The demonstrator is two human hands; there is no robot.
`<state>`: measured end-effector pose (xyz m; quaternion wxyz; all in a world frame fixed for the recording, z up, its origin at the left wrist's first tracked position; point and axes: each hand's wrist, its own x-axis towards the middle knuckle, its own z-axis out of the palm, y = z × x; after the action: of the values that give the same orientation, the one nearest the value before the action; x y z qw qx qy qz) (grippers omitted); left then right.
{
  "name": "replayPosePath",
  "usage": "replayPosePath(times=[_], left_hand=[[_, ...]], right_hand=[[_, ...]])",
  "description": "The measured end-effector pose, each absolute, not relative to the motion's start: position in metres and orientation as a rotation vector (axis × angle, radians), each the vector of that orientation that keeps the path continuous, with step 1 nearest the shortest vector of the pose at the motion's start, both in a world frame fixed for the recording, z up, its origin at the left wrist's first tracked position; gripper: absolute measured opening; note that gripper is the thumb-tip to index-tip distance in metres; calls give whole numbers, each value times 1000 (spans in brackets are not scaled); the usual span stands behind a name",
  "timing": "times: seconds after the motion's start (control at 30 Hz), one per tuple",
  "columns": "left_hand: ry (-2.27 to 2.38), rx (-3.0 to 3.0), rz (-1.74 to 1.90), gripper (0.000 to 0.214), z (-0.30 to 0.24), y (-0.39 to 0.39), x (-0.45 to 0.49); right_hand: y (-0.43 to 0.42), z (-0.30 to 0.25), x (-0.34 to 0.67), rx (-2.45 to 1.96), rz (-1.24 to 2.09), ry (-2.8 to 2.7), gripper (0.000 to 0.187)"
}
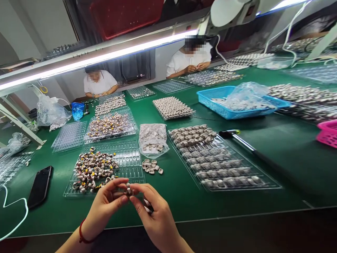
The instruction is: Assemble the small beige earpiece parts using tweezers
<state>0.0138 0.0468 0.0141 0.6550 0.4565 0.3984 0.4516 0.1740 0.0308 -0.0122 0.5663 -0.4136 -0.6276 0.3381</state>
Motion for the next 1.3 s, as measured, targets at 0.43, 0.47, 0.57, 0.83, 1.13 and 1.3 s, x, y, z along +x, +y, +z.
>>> replayPosePath(times=[0.43, 0.47, 0.57, 0.83, 1.13, 1.3], left_hand=[[988, 1306, 952, 32, 13, 41, 13], [1022, 1343, 944, 29, 13, 40, 13], [1070, 1392, 920, 22, 12, 40, 14], [1009, 1211, 903, 23, 5, 44, 15], [981, 1274, 953, 22, 10, 39, 15], [1128, 1821, 1139, 16, 11, 31, 16]], right_hand=[[21, -13, 183, -846, 1380, -1190, 22], [21, -12, 184, -854, 1300, -1282, 21], [21, -8, 189, -865, 1051, -1510, 24], [26, -9, 195, -790, 915, -1600, 29], [27, -2, 197, -980, 1001, -1447, 16], [22, -10, 192, -1002, 1163, -1261, 22]])
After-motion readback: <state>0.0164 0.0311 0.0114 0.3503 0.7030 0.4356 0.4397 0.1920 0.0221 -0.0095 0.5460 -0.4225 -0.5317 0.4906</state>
